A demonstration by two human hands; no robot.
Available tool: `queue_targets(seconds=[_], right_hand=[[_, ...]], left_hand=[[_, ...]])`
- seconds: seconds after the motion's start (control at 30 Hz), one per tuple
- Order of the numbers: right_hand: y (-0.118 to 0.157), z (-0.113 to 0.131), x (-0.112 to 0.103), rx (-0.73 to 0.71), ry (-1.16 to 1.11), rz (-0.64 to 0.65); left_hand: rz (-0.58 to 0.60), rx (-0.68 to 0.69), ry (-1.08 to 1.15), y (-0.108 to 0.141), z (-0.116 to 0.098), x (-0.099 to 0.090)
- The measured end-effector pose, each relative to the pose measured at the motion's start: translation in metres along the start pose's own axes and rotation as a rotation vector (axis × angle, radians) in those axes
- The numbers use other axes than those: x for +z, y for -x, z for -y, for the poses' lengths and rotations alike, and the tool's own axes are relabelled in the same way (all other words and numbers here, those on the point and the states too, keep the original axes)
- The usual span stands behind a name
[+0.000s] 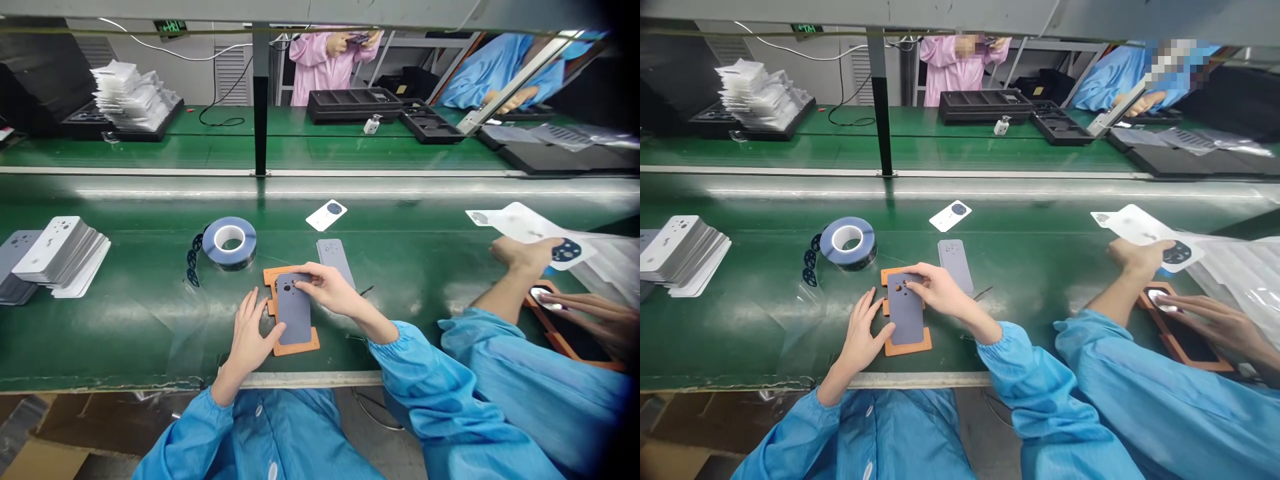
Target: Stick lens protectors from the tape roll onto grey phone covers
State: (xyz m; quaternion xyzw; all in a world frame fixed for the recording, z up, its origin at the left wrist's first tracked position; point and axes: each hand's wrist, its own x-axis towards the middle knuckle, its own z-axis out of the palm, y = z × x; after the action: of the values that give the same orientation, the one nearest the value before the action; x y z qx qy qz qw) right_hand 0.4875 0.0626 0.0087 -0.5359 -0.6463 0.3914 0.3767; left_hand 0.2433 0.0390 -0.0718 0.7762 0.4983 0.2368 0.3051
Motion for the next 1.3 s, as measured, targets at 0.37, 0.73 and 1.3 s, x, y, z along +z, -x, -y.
queue_targets(seconds=[0.37,0.73,1.3], right_hand=[[0.002,-0.027,0.026,-0.206,0.459,0.004],[0.051,-0.027,0.081,-0.124,0.813,0.131],[0.026,-0.019,0.093,0.05,0.761,0.051]], left_hand=[[-0.036,0.036,-0.04,0.001,0.002,0.009],[-0.03,0.093,-0.09,0.003,0.006,0.014],[-0.064,0.117,-0.053,0.003,0.006,0.016]])
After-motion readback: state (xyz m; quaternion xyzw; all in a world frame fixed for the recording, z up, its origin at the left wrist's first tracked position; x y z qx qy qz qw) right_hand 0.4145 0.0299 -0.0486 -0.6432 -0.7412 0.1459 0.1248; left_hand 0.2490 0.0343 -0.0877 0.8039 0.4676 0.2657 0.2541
